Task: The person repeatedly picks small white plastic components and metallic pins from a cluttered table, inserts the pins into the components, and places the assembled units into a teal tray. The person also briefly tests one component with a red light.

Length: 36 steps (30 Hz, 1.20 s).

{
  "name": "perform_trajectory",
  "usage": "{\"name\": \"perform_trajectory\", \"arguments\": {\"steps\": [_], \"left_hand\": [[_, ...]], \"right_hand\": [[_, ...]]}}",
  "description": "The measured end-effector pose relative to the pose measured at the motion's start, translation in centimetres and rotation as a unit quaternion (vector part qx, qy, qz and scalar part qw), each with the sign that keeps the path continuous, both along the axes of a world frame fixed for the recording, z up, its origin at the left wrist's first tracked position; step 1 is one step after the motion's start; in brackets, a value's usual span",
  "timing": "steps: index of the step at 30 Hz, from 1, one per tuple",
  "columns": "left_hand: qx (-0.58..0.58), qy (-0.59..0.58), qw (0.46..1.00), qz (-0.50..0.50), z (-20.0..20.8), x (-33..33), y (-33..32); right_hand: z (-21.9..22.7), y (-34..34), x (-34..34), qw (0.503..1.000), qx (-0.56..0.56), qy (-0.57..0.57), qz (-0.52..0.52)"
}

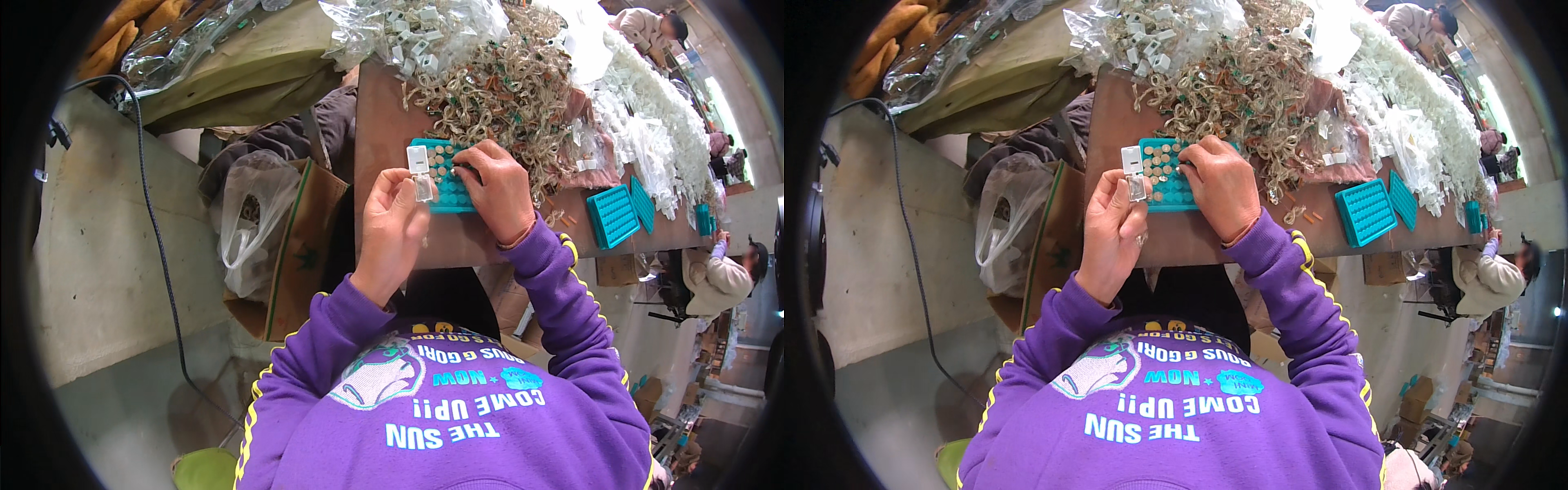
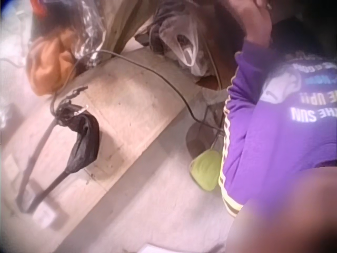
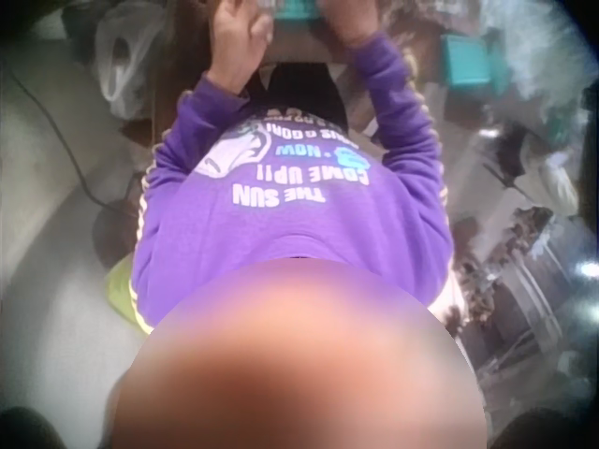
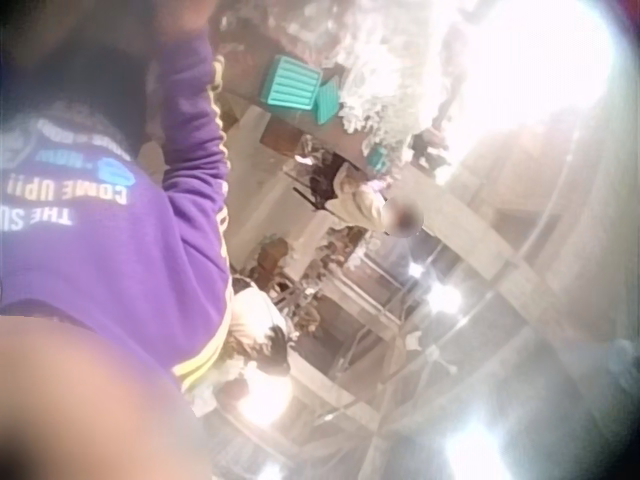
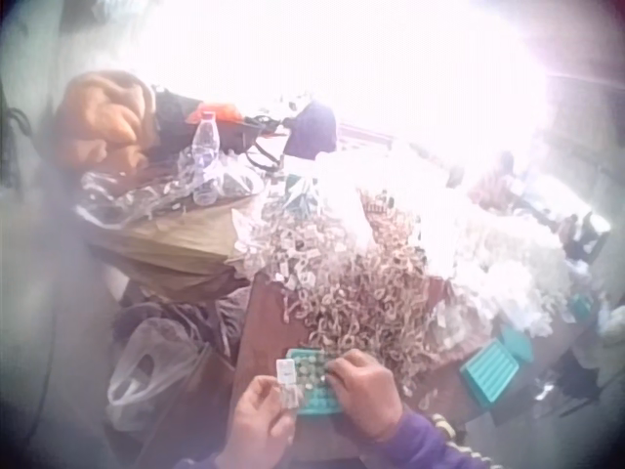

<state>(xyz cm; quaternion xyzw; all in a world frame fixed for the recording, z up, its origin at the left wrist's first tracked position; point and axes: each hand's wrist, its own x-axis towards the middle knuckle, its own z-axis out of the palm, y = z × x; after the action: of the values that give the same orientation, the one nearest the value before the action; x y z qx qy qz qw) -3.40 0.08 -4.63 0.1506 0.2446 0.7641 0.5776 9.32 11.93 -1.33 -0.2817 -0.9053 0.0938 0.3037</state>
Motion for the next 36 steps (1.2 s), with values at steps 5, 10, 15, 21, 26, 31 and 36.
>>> {"name": "perform_trajectory", "arguments": {"steps": [5,10,15,21,26,31,36], "left_hand": [[0.006,-0.053,0.999,-0.002,-0.6,-0.2,0.3],[0.062,-0.099,0.993,-0.024,-1.0,-0.6,0.3],[0.054,-0.119,0.991,-0.019,-1.1,-0.6,0.2],[0.056,-0.096,0.994,-0.015,-0.7,-0.5,-0.1],[0.037,-0.051,0.998,0.002,-0.4,-0.1,-0.3],[0.062,-0.006,0.998,-0.006,-0.4,0.1,-0.4],[0.059,0.03,0.998,-0.004,-0.3,0.3,-0.4]], "right_hand": [[0.8,1.1,-0.1,0.995,-0.094,0.035,0.012],[1.1,2.7,-1.4,0.997,-0.002,-0.049,0.064],[1.1,3.1,-1.4,0.994,-0.008,-0.078,0.079],[2.4,1.9,-1.3,0.996,-0.066,-0.025,0.051],[4.9,-1.9,0.2,0.953,-0.274,0.123,0.051],[4.1,-5.3,-0.3,0.962,-0.221,0.155,0.051],[3.8,-5.5,-0.5,0.988,-0.083,0.128,0.036]]}}
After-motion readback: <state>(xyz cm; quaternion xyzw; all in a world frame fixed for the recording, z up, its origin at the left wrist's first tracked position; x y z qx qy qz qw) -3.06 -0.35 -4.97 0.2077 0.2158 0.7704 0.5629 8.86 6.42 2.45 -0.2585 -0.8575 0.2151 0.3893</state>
